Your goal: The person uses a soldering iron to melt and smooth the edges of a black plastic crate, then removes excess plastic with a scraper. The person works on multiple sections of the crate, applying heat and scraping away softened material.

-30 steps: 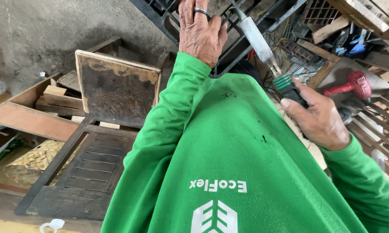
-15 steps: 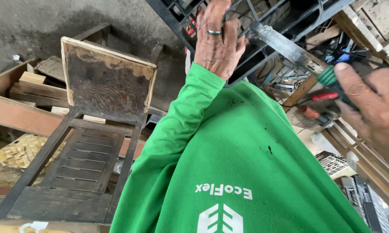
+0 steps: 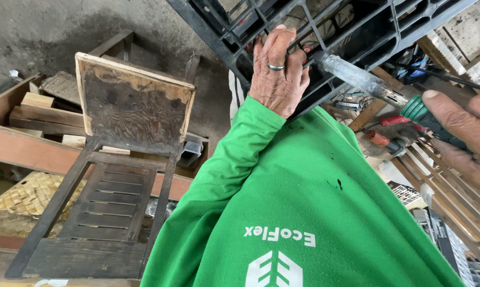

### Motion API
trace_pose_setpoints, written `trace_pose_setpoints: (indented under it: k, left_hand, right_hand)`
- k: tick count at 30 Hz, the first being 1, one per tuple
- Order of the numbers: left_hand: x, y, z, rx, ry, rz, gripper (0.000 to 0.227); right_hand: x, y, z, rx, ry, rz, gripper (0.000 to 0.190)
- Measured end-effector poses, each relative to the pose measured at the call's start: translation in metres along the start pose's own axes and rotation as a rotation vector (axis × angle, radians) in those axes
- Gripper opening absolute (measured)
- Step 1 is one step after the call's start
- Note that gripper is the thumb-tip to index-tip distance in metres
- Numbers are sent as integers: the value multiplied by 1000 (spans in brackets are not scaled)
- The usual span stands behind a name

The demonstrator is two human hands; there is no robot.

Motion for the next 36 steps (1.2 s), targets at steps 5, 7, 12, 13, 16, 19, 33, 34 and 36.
trace_pose_setpoints:
  k: [5,7,12,13,16,19,33,34,36]
  left_hand:
    - [-3,6,4,11,5,14,53]
    - [-5,8,4,12,-1,14,53]
    - [-11,2,-2,-4,8,76,52]
    - [-11,1,-4,-4,13,89,50]
    - [-11,-3,-6,-8,11,158,48]
    - [-13,-10,-9,-48,-7,194,49]
    - [-23,-15,-20,-81,-76,326,22]
    - [-25,-16,-20,-66,-87,339,22]
    - [-25,-16,-21,-36,-84,337,23]
  right_hand:
    - [7,16,5,-46,26,48,82]
    - [11,24,7,-42,-4,60,79]
    - [10,38,12,-45,-21,38,76]
    - [7,38,14,-54,5,17,77]
    - [-5,31,21,-47,95,-78,81]
    - [-18,19,19,-90,123,-76,79]
    - [-18,-131,-40,70,9,1644,40]
    - [-13,-139,-39,71,70,1702,36]
    - [2,-150,-35,67,191,1818,37]
Point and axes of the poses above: each hand's wrist, its own z-axis towards the middle knuckle, its own y-axis out of the back of the hand, x = y × z, the point moved 4 cm from there along z, towards the middle knuckle, and after that the axes turned 14 degrees about x, right-handed, at the moved point
